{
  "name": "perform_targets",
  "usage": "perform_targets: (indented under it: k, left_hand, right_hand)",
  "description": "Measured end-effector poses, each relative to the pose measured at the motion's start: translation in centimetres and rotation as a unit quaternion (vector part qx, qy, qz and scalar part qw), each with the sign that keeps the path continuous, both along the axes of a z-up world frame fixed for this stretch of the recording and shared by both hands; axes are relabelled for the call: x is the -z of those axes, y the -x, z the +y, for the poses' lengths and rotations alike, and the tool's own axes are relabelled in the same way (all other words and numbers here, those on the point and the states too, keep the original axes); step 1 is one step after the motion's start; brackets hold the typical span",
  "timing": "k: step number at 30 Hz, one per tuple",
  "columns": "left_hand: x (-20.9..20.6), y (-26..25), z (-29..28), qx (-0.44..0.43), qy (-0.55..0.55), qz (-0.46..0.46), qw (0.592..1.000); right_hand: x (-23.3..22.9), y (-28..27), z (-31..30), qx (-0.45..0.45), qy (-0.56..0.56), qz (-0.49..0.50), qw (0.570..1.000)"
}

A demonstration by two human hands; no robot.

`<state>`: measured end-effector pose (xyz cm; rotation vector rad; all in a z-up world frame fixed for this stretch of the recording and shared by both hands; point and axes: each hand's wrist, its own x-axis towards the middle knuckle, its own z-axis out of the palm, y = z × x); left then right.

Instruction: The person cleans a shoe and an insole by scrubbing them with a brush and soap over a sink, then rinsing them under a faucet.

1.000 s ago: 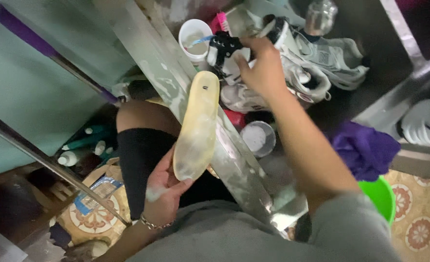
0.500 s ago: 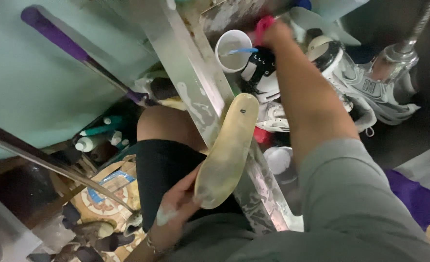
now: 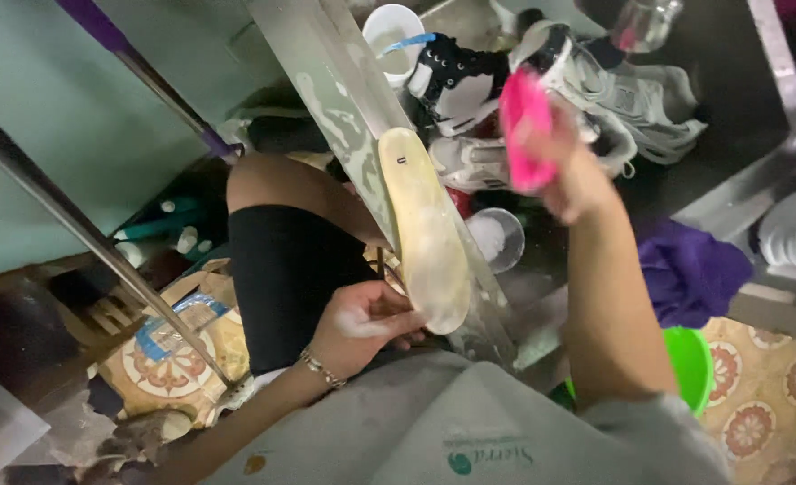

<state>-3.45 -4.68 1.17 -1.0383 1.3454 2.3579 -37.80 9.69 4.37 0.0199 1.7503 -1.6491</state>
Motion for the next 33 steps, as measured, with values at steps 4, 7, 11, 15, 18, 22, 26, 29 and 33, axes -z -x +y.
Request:
perform_targets:
  k: [4,7,11,15,18,22,26,29,33]
  left_hand:
    - [0.7,-1.4,0.9,0.081,0.3,0.079,0.947]
    - [2.0,-0.8,-0.4,-0.013,0.544,0.122,0.83]
    - [0.5,4.5,-4.1,-0.076,0.611,0.281,0.736]
    - [0.8,5.6,-3.6,0.002,0.537,0.2,0.82]
    - [-0.1,3.1,-0.7,0.029,0.498,0.192,0.845]
    - [-0.9,0.3,2.5,0.031,0.333,0.138,0.932]
    - [2.9,-0.1,3.6,-0.041,0.306,0.174,0.935]
    - [3.5,0.2,4.5,-0.064,0.287,0.245,0.924]
    - [3.9,1.6,6.8,-0.053,0.299,0.264,0.916]
  right_hand:
    - [0.8,-3.9,6.8,-0.339,-0.401,0.114,0.843]
    - [4.4,-6.5,8.4,-0.417,-0.52,0.154,0.73]
    - [13.3,-5.6,7.2,-0.464,-0.564,0.202,0.652]
    - [25.0,-3.6,5.6,-0.51,-0.572,0.223,0.603]
    - [24.4,-3.2,4.5,-0.521,-0.558,0.225,0.605]
    - [15.8,-3.6,4.9,-0.522,-0.508,0.229,0.646]
    - [5.6,-5.1,7.4,-0.53,-0.465,0.237,0.668]
    - [-2.1,-7.7,10.6,-0.361,-0.388,0.237,0.814]
    - [0.2,-11.8,16.3,-0.133,-0.217,0.235,0.938]
